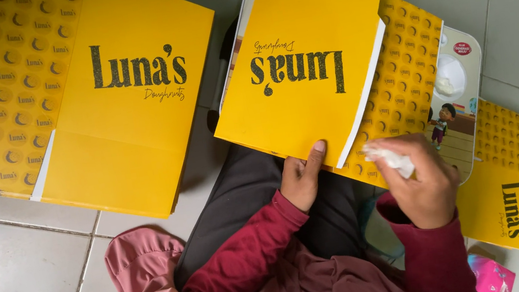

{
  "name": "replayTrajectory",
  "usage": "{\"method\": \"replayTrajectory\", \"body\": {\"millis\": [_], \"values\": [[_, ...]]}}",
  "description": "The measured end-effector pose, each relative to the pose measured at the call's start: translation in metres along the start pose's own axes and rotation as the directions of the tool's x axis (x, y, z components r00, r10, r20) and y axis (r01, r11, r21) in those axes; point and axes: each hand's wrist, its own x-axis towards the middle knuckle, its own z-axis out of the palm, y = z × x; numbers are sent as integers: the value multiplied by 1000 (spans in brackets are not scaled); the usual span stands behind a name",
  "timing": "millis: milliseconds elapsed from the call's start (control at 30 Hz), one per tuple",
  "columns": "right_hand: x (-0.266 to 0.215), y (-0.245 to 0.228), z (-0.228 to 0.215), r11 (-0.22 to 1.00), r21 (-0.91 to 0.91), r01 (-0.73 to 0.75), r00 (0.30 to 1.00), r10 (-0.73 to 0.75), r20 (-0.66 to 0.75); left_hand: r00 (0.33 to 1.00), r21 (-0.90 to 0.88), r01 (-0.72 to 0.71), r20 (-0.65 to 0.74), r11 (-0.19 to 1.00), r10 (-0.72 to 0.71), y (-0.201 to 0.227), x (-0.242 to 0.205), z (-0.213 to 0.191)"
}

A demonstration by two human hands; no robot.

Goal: Apply glue to the edges of cardboard boxes and press them together to assemble.

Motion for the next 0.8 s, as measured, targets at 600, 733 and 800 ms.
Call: {"method": "replayTrajectory", "body": {"millis": [600,733,800], "values": [[-14,3,44,975,-107,196,979,-187,85,998,-23,-54,-12,998,54,42,3,15],[-41,-3,47,994,-16,108,987,-105,119,999,-24,-44,-3,999,44,-14,2,1],[-47,0,30,999,10,46,985,-47,164,1000,-16,-25,-14,1000,25,19,0,11]]}}
